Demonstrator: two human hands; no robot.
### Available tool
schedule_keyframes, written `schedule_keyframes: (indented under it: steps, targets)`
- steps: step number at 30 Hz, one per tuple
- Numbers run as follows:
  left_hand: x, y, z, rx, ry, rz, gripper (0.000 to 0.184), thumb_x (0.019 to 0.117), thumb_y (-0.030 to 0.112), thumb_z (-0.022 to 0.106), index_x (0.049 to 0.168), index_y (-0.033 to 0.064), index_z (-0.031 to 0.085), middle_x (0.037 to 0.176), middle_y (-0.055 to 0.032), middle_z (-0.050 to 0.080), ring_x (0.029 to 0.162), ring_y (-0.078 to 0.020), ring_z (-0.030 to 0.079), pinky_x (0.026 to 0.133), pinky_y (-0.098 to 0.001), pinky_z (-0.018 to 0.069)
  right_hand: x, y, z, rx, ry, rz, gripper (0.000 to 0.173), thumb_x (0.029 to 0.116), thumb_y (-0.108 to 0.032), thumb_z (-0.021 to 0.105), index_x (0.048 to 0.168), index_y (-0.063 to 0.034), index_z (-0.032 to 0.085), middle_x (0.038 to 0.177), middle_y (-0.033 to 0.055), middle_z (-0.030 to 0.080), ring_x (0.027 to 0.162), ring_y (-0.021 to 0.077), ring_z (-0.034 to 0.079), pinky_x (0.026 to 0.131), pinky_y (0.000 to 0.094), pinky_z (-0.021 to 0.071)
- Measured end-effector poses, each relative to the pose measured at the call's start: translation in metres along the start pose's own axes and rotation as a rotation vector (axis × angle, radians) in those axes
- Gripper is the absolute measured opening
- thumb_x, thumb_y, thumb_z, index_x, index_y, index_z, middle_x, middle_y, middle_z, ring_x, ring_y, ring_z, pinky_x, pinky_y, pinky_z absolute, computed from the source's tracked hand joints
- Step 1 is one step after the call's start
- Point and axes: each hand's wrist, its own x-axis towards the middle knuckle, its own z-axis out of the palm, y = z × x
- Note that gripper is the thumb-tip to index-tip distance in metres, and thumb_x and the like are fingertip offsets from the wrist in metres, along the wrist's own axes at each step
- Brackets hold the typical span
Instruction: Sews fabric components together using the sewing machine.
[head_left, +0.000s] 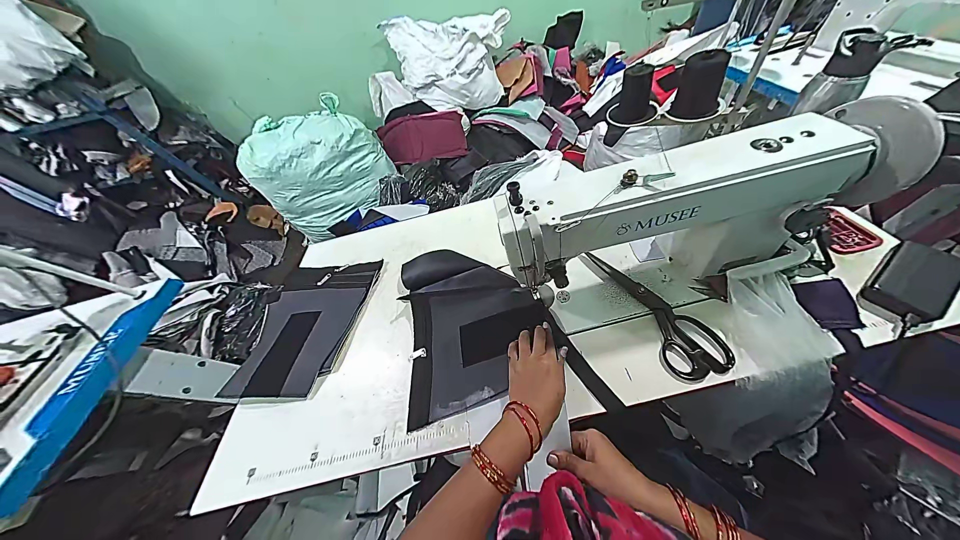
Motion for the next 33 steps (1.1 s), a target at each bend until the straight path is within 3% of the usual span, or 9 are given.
schedule_keyframes:
  steps: [6,11,14,17,22,24,28,30,33]
  targets:
    - [-0.004,-0.001,0.002,-0.038,-0.008,-0.031,0.058,0.1096,0.035,0.039,0.159,0.0045,0.036,0.161,-0.0176,0.040,0.149,-0.0426,0.034,0.120,-0.0562,0.0269,-0.008,-0.009,-0.005,-0.147,0.004,-0.052,0.037,0.1013,-0.027,0.062,0.083,0.0048,0.064,0.068,0.0074,0.057,0.063,0.0127,0.052,0.063,0.0326,0.0434]
    - [-0.004,0.010,-0.019,-0.013,-0.175,-0.080,0.069,0.1034,0.035,0.047,0.160,0.0000,0.028,0.164,-0.0198,0.031,0.147,-0.0400,0.035,0.115,-0.0506,0.0362,-0.024,-0.032,-0.014,-0.310,0.031,-0.096,0.040,0.1027,-0.031,0.058,0.083,0.0042,0.063,0.068,0.0127,0.058,0.065,0.0219,0.057,0.063,0.0414,0.0450]
    - [0.005,0.022,-0.031,-0.027,-0.299,-0.138,0.069,0.0960,0.018,0.057,0.155,-0.0085,0.032,0.165,-0.0231,0.025,0.146,-0.0405,0.037,0.114,-0.0471,0.0414,-0.028,-0.042,-0.016,-0.445,0.071,-0.131,0.039,0.1022,-0.027,0.057,0.082,0.0062,0.062,0.068,0.0172,0.058,0.065,0.0299,0.060,0.062,0.0475,0.0454]
    - [0.012,0.034,-0.038,-0.019,-0.389,-0.199,0.053,0.0978,0.001,0.052,0.147,-0.0151,0.039,0.162,-0.0283,0.026,0.132,-0.0414,0.054,0.102,-0.0465,0.0527,-0.030,-0.055,-0.018,-0.564,0.030,-0.085,0.036,0.1027,-0.024,0.057,0.088,0.0080,0.065,0.075,0.0227,0.064,0.074,0.0384,0.066,0.068,0.0545,0.0490]
    - [0.015,0.028,-0.046,-0.017,-0.454,-0.114,0.042,0.1040,-0.001,0.039,0.142,-0.0175,0.042,0.155,-0.0320,0.038,0.130,-0.0410,0.058,0.105,-0.0476,0.0509,-0.032,-0.081,-0.052,-0.512,-0.032,-0.086,0.036,0.1055,-0.026,0.054,0.088,0.0031,0.066,0.076,0.0149,0.063,0.073,0.0282,0.062,0.069,0.0476,0.0477]
    - [0.019,0.012,-0.044,-0.107,-0.432,-0.056,0.048,0.1050,0.004,0.040,0.148,-0.0154,0.037,0.151,-0.0314,0.044,0.130,-0.0403,0.058,0.107,-0.0486,0.0487,-0.027,-0.095,-0.070,-0.500,0.148,-0.124,0.031,0.1060,-0.024,0.053,0.101,-0.0018,0.074,0.087,0.0104,0.074,0.080,0.0230,0.072,0.078,0.0449,0.0581]
    - [0.020,-0.016,-0.040,-0.343,-0.344,0.060,0.049,0.1058,0.009,0.040,0.151,-0.0098,0.039,0.146,-0.0295,0.051,0.134,-0.0368,0.054,0.114,-0.0469,0.0415,0.038,-0.096,-0.085,-0.484,0.576,-0.216,0.033,0.1033,-0.014,0.056,0.131,0.0009,0.064,0.116,0.0172,0.071,0.106,0.0276,0.069,0.094,0.0424,0.0554]
    - [0.019,-0.024,-0.036,-0.414,-0.307,0.078,0.047,0.1056,0.009,0.041,0.149,-0.0088,0.045,0.144,-0.0288,0.053,0.134,-0.0364,0.054,0.114,-0.0456,0.0411,0.073,-0.093,-0.082,-0.450,0.602,-0.155,0.044,0.1014,-0.013,0.058,0.144,-0.0016,0.054,0.127,0.0170,0.067,0.116,0.0294,0.064,0.099,0.0427,0.0519]
    - [0.016,-0.033,-0.031,-0.492,-0.257,0.101,0.041,0.1045,0.008,0.042,0.139,-0.0105,0.056,0.140,-0.0292,0.057,0.131,-0.0370,0.056,0.112,-0.0454,0.0425,0.098,-0.095,-0.066,-0.507,0.617,-0.045,0.048,0.1013,-0.015,0.056,0.147,-0.0024,0.052,0.124,0.0164,0.068,0.117,0.0324,0.062,0.102,0.0461,0.0486]
